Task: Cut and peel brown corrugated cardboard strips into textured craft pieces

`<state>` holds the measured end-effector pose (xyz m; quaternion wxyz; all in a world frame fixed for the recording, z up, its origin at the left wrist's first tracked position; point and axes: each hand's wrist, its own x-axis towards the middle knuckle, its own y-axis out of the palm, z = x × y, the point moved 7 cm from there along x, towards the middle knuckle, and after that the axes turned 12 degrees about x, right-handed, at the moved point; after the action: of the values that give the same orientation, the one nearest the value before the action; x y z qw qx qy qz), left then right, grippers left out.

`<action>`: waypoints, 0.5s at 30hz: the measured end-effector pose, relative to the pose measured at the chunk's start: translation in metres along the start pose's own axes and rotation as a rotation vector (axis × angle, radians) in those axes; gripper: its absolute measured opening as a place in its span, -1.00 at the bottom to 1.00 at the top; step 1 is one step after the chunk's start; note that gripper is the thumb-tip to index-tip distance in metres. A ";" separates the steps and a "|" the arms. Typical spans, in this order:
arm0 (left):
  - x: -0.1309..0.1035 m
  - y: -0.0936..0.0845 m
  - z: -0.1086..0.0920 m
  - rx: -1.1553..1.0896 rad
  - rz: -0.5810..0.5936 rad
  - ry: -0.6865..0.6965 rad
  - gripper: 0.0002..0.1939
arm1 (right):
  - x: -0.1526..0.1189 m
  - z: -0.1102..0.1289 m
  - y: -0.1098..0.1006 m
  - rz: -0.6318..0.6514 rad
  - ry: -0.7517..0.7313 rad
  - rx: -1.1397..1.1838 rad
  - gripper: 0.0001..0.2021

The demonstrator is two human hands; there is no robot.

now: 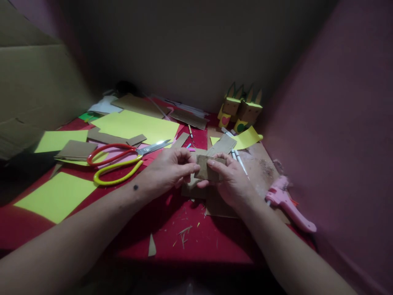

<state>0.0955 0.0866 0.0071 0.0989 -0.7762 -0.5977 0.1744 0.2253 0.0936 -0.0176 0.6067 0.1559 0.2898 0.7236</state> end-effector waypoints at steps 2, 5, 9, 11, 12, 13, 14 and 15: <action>-0.001 -0.001 0.000 -0.020 -0.017 0.005 -0.85 | 0.000 0.000 -0.001 -0.017 0.003 0.018 -0.60; -0.001 -0.002 0.000 -0.053 -0.039 0.006 -0.85 | 0.000 0.000 -0.002 -0.049 0.015 0.041 -0.60; 0.000 0.000 0.000 -0.077 -0.015 -0.008 -0.87 | 0.001 -0.001 -0.004 -0.050 0.023 0.091 -0.64; 0.001 0.000 0.000 -0.082 -0.014 -0.002 -0.88 | 0.002 -0.002 -0.004 -0.041 0.033 0.115 -0.66; 0.001 0.000 0.000 -0.086 -0.013 0.002 -0.88 | 0.003 -0.002 -0.005 -0.035 0.037 0.123 -0.67; 0.002 0.000 0.000 -0.092 -0.012 0.007 -0.88 | 0.003 -0.002 -0.005 -0.028 0.038 0.126 -0.67; 0.002 -0.001 0.001 -0.096 -0.012 0.013 -0.88 | 0.003 -0.002 -0.005 -0.019 0.037 0.126 -0.67; 0.002 -0.001 0.001 -0.097 -0.016 0.019 -0.87 | 0.003 -0.002 -0.005 -0.010 0.037 0.123 -0.64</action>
<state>0.0944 0.0891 0.0062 0.0681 -0.7770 -0.6106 0.1370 0.2275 0.0967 -0.0227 0.5940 0.1779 0.3459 0.7042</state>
